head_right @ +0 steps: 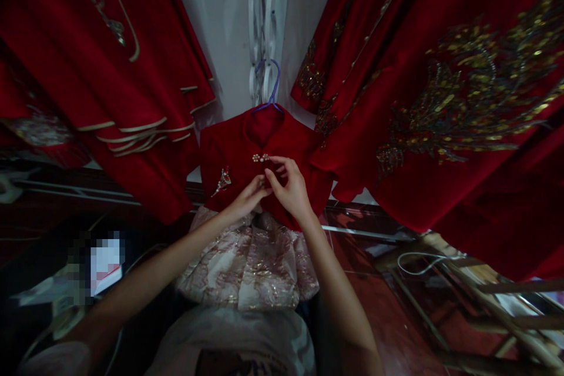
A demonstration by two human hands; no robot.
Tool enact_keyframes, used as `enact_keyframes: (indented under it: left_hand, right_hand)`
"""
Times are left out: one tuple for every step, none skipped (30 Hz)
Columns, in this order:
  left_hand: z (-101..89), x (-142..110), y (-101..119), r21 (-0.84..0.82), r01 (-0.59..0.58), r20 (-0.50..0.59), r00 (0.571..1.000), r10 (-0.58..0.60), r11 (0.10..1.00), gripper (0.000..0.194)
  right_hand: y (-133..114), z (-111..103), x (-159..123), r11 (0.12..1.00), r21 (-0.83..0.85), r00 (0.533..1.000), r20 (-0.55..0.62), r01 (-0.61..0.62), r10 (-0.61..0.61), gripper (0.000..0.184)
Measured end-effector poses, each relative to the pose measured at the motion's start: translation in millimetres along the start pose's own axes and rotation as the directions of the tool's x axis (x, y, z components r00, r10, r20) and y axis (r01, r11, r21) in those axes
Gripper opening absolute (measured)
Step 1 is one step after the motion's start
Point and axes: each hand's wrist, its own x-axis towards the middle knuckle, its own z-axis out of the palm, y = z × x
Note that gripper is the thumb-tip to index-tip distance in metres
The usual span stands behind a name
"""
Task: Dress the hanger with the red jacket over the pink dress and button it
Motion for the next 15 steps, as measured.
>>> enact_keyframes:
  left_hand:
    - [-4.3,3,2,-0.037,0.025,-0.023,0.999,-0.026,0.999,0.021]
    - [-9.1,5,4,-0.046,0.038,-0.041,0.998,-0.04,0.998,0.02]
    - [-14.2,6,6,-0.03,0.036,-0.052,0.998,-0.038,0.999,0.02]
    - [-19.4,7,7,0.004,0.019,-0.066,0.998,-0.019,1.0,0.02]
    - [-24.5,7,8,0.047,-0.006,-0.083,0.997,0.01,0.999,0.021]
    - [-29.3,6,9,0.085,-0.029,-0.103,0.994,0.038,0.996,0.021]
    - [-33.9,5,10,0.105,-0.042,-0.122,0.991,0.054,0.994,0.021]
    - [-38.2,4,10,0.095,-0.036,-0.134,0.99,0.048,0.995,0.021]
    - [-42.2,3,10,0.049,-0.011,-0.139,0.99,0.018,0.999,0.021]
    - [-46.0,2,10,-0.03,0.028,-0.132,0.991,-0.031,0.999,0.021]
    - [-49.6,2,9,-0.127,0.074,-0.117,0.989,-0.089,0.989,0.023]
    - [-53.1,2,8,-0.217,0.119,-0.106,0.984,-0.144,0.969,0.025]
    - [-56.7,3,8,-0.28,0.148,-0.108,0.977,-0.184,0.949,0.026]
    - [-60.3,3,7,-0.302,0.155,-0.125,0.972,-0.2,0.941,0.025]
    - [-63.9,4,6,-0.276,0.145,-0.143,0.971,-0.19,0.95,0.024]
  right_hand:
    - [-1,0,-2,1.0,-0.008,0.999,-0.028,-0.022,0.022,0.027]
    - [-3,0,-5,0.999,0.001,0.998,-0.036,-0.044,0.044,0.025]
    - [-5,1,-7,0.998,0.026,0.998,-0.016,-0.063,0.063,0.023]
    - [-7,2,-9,0.995,0.061,0.997,0.031,-0.079,0.077,0.023]
    - [-10,2,-10,0.991,0.095,0.992,0.091,-0.092,0.084,0.023]
    - [-12,3,-12,0.987,0.121,0.985,0.151,-0.102,0.083,0.024]
    - [-15,4,-13,0.985,0.134,0.976,0.203,-0.107,0.079,0.024]
    - [-17,4,-14,0.985,0.136,0.968,0.24,-0.108,0.073,0.024]
    - [-18,5,-15,0.985,0.133,0.962,0.266,-0.107,0.068,0.023]
    - [-20,5,-15,0.986,0.129,0.957,0.282,-0.105,0.065,0.023]
    - [-21,6,-16,0.986,0.128,0.954,0.292,-0.105,0.064,0.023]
    - [-21,6,-16,0.986,0.127,0.953,0.298,-0.106,0.064,0.024]
    - [-22,6,-16,0.986,0.128,0.952,0.301,-0.106,0.064,0.024]
    - [-22,6,-16,0.986,0.129,0.951,0.304,-0.107,0.063,0.024]
    - [-22,7,-17,0.986,0.131,0.95,0.306,-0.106,0.061,0.024]
